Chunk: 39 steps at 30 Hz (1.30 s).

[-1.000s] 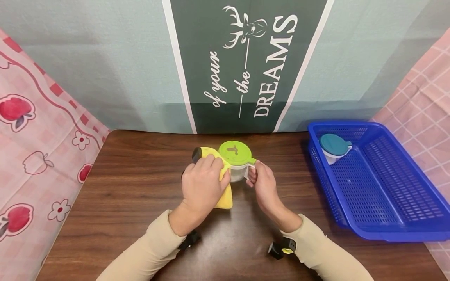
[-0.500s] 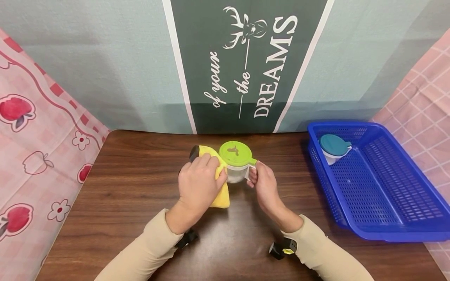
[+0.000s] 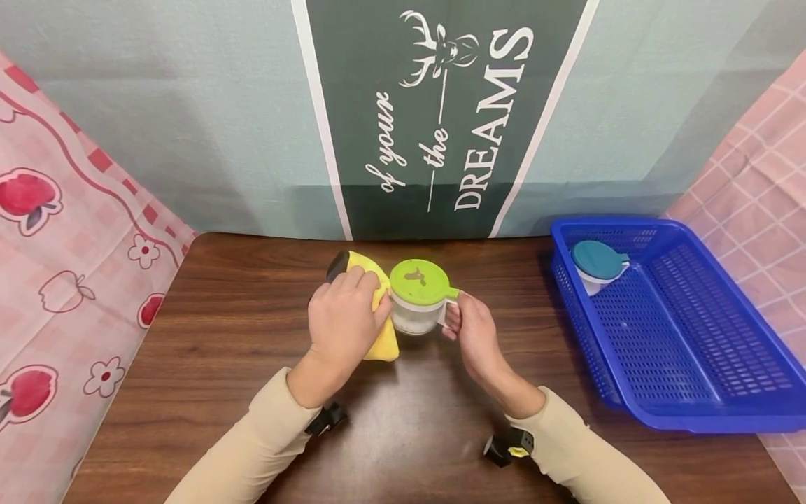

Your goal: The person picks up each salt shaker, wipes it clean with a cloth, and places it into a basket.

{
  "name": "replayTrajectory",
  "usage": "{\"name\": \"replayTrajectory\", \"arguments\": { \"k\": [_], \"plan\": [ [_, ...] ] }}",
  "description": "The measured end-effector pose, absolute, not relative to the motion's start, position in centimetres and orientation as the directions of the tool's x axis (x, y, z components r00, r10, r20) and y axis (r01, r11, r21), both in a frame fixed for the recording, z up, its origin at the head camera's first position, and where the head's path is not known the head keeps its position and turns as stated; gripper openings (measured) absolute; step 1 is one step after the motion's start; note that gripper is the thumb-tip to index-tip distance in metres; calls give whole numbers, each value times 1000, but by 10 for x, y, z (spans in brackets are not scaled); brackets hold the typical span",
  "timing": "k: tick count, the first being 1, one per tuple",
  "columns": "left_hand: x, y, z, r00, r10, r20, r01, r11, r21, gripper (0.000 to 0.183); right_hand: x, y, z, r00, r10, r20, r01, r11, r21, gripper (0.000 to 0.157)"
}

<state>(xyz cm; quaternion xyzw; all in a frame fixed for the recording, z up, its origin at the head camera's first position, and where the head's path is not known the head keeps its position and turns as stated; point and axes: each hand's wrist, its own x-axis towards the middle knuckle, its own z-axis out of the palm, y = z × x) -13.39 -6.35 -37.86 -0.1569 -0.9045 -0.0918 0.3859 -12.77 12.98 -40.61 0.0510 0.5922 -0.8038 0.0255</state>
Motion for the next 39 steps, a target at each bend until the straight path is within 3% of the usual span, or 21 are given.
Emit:
{"name": "replayTrajectory", "arguments": {
  "k": [27, 39],
  "plan": [
    [-157, -95, -382, -752, 168, 637, 281, 957, 79, 16, -128, 132, -406, -992, 3, -129, 122, -309, -943, 36],
    [-151, -91, -377, -734, 190, 652, 315, 946, 79, 16, -130, 130, -405, -992, 8, -124, 115, -303, -946, 37]
  ]
}}
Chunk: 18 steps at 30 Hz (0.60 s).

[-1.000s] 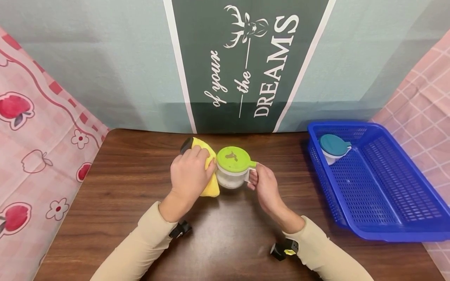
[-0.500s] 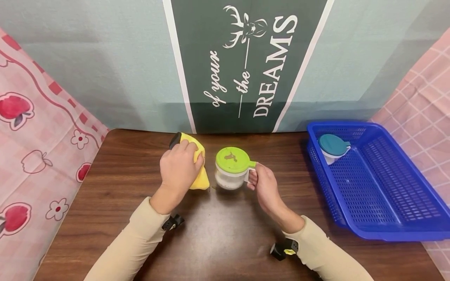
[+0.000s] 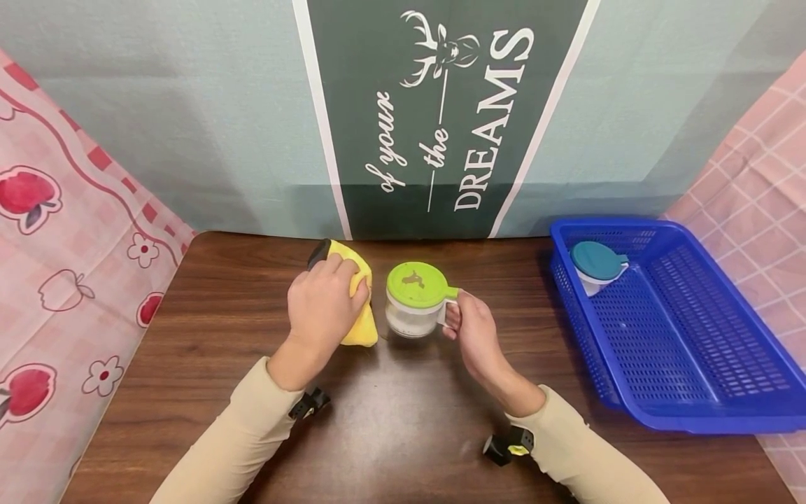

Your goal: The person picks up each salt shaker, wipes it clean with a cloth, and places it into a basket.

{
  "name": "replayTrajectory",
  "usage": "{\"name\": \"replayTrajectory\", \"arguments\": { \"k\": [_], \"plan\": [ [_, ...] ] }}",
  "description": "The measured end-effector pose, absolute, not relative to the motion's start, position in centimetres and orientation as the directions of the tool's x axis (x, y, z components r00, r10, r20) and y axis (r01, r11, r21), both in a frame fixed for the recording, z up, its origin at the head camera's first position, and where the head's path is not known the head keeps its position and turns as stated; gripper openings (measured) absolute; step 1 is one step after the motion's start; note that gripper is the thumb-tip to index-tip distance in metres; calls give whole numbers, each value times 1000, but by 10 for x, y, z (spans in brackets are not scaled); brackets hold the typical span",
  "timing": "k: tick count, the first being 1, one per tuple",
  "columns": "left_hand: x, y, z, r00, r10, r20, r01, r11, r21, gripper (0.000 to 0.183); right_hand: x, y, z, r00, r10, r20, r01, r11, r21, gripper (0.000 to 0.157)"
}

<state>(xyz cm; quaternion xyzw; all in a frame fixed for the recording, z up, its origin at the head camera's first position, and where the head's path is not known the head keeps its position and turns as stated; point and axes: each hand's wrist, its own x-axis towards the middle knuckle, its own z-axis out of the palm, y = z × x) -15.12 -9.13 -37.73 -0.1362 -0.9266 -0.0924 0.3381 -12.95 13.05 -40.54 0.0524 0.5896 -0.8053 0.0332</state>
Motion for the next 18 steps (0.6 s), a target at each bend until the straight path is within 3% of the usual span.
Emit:
{"name": "replayTrajectory", "arguments": {
  "k": [6, 18],
  "plan": [
    [-142, -85, -373, -715, 248, 653, 363, 931, 44, 15, -130, 129, -407, -993, 15, -118, 108, -304, -947, 36],
    [-124, -70, -366, -597, 331, 731, 476, 879, -10, 10, -134, 128, -408, -992, 47, -118, 99, -292, -951, 38]
  ]
}}
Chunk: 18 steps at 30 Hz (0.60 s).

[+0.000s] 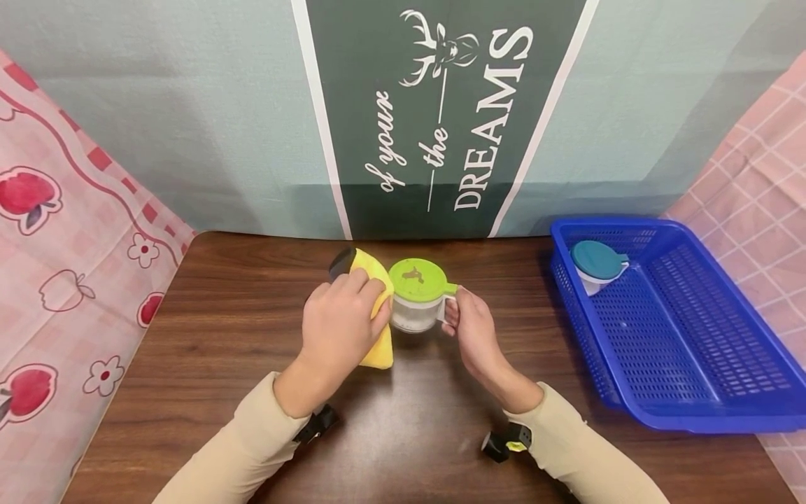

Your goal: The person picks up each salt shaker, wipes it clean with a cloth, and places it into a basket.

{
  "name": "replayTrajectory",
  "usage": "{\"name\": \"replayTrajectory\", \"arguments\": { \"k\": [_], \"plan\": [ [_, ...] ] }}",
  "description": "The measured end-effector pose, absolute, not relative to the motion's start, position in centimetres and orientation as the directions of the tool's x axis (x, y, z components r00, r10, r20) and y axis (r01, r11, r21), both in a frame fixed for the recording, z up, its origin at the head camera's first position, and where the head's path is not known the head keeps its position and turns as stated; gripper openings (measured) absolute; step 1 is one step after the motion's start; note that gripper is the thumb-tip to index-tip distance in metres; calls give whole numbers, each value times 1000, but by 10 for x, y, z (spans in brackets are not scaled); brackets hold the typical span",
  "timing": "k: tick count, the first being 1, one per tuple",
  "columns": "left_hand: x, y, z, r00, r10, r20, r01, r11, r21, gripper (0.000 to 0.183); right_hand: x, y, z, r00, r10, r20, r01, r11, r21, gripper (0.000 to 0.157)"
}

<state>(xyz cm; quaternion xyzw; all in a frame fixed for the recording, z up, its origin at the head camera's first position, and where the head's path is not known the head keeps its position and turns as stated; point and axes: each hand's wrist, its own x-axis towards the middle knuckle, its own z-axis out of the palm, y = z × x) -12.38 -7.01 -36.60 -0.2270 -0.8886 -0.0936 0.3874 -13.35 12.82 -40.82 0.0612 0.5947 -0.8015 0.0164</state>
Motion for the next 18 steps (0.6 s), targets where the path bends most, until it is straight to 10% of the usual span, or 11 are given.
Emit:
{"name": "replayTrajectory", "arguments": {
  "k": [18],
  "plan": [
    [-108, -38, -364, -599, 380, 705, 536, 844, 0, 14, -133, 121, -407, -995, 46, -92, 79, -224, -971, 34]
  ]
}}
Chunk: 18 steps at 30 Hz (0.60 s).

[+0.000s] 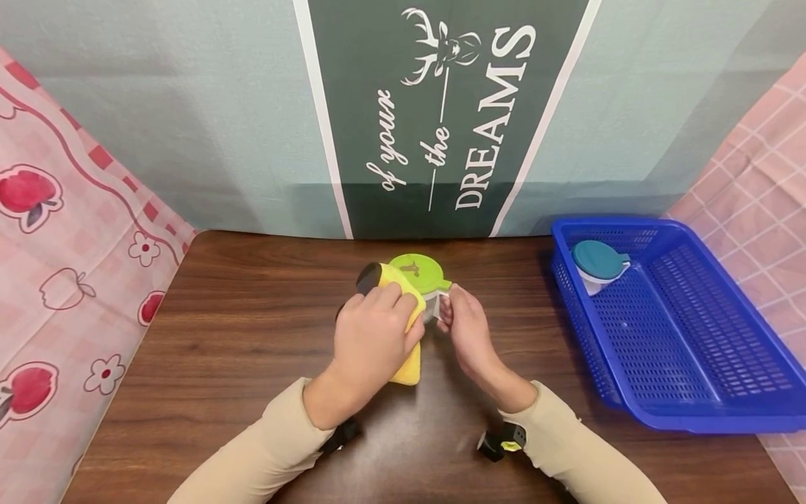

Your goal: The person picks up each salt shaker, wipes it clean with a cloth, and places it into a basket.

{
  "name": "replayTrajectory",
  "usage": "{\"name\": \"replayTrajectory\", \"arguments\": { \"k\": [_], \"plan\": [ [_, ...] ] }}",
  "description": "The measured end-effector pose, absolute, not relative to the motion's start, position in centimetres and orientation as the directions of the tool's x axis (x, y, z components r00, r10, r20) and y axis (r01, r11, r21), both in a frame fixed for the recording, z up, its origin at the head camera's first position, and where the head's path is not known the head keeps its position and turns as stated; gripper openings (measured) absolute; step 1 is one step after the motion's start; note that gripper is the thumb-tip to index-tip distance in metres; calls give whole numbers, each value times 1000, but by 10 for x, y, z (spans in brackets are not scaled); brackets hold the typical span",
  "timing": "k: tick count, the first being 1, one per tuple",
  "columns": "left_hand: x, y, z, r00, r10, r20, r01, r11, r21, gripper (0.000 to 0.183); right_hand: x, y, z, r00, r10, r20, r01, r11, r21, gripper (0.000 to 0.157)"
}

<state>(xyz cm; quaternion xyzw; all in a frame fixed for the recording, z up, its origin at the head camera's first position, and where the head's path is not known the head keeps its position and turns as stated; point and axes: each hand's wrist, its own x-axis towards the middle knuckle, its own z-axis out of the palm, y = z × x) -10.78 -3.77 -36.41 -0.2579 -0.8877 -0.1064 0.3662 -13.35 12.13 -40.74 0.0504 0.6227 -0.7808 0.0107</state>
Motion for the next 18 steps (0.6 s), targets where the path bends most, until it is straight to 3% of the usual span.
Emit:
{"name": "replayTrajectory", "arguments": {
  "k": [11, 18],
  "plan": [
    [-106, -14, -371, -520, 331, 787, 464, 883, -64, 14, -124, 117, -401, -998, 23, -58, 54, -160, -986, 37],
    [-108, -8, -374, -483, 308, 820, 399, 911, -107, 16, -122, 117, -401, -999, 17, -29, 25, -198, -980, 36]
  ]
}}
